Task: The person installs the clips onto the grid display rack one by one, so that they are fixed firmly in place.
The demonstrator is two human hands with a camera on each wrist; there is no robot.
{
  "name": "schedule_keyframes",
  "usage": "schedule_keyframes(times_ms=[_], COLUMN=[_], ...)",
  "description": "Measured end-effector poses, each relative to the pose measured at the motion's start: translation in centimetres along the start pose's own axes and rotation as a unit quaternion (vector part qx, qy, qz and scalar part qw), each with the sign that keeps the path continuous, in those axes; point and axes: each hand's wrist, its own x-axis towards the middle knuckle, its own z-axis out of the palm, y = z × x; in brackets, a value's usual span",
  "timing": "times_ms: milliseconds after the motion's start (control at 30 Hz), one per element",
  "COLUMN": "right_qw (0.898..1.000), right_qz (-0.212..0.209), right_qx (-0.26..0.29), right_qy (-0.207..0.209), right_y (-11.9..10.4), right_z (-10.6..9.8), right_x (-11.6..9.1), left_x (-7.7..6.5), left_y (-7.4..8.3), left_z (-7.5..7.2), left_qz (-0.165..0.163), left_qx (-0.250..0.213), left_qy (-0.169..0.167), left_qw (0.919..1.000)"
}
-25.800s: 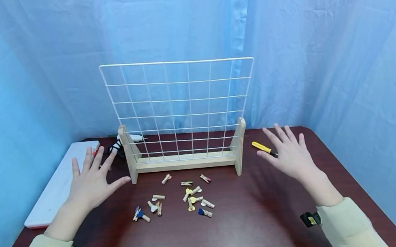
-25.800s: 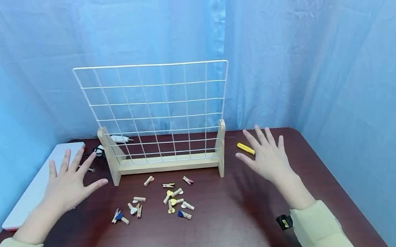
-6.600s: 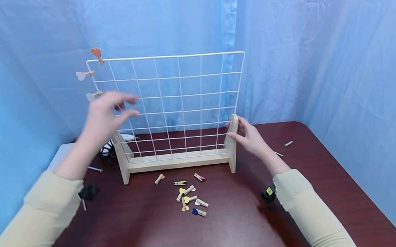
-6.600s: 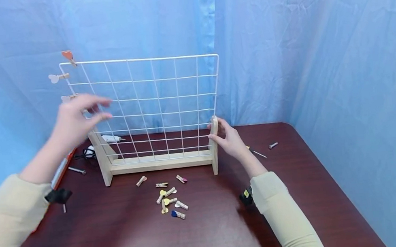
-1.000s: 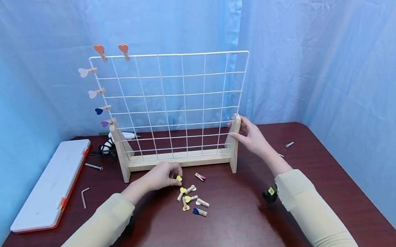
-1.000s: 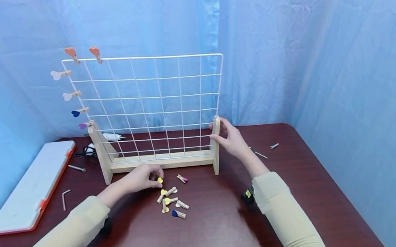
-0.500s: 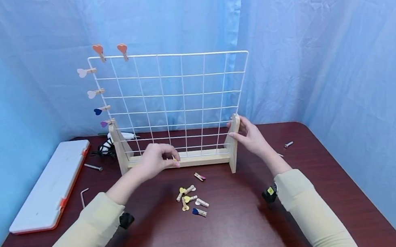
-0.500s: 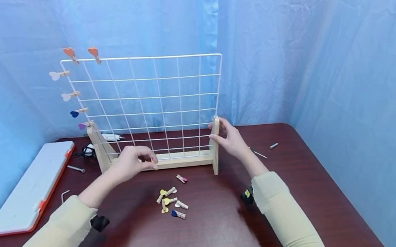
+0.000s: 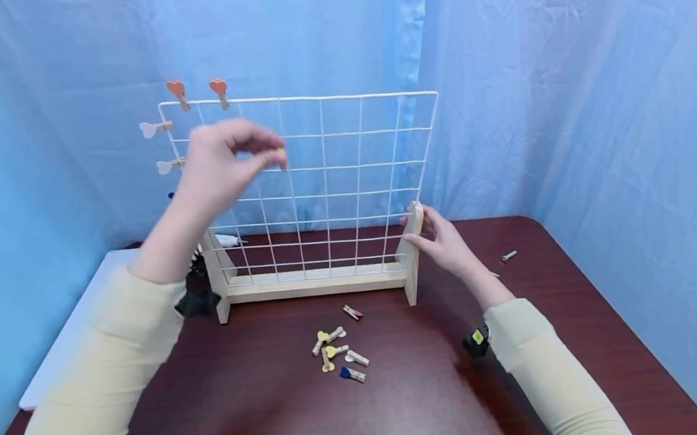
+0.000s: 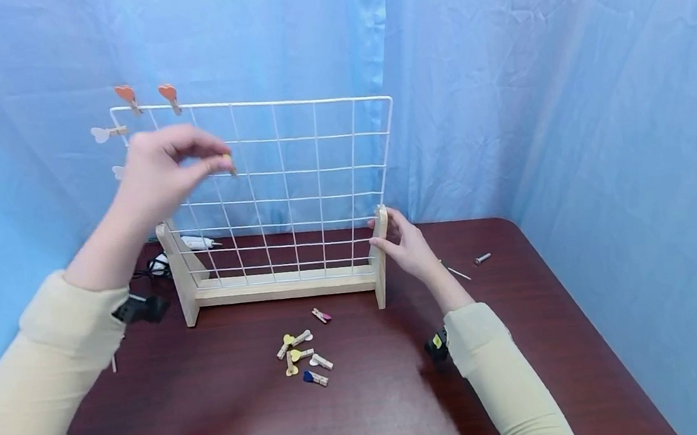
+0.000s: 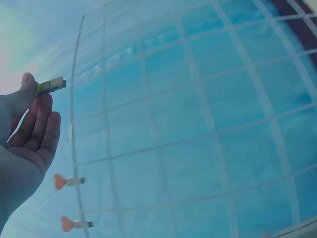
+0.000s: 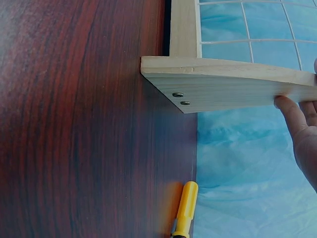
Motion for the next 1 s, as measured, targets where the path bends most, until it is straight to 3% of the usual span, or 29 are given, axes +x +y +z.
schedule_keyframes(times_ms=[233, 367, 500, 633, 1000], right_qw=[1.000, 1.000, 1.000, 1.000, 1.000], right_qz=[0.003, 0.001, -0.006, -0.007, -0.009], right_qx=[-0.001, -0.006, 0.000, -0.006, 0.002], right_qy=[0.006, 0.007, 0.007, 0.007, 0.004], right_y=[0.3, 0.4, 0.4, 0.3, 0.2], right_z=[-0.1, -0.1, -0.1, 0.0, 0.0], right_x=[0.0, -0.1, -0.1, -0.1, -0.2], left_x=[4.7, 6.1, 6.9, 7.4, 7.6], left_y=[0.6, 0.3, -0.1, -0.7, -1.8], left_z=[-2.7, -3.3, -3.4, -3.0, -2.3], left_qz=[-0.012, -0.056, -0.093, -0.101, -0.071], left_qx=[0.035, 0.041, 0.037, 0.061, 0.145], left_qy=[0.058, 0.065, 0.064, 0.058, 0.034], left_qw=[0.9976, 0.9955, 0.9929, 0.9913, 0.9863])
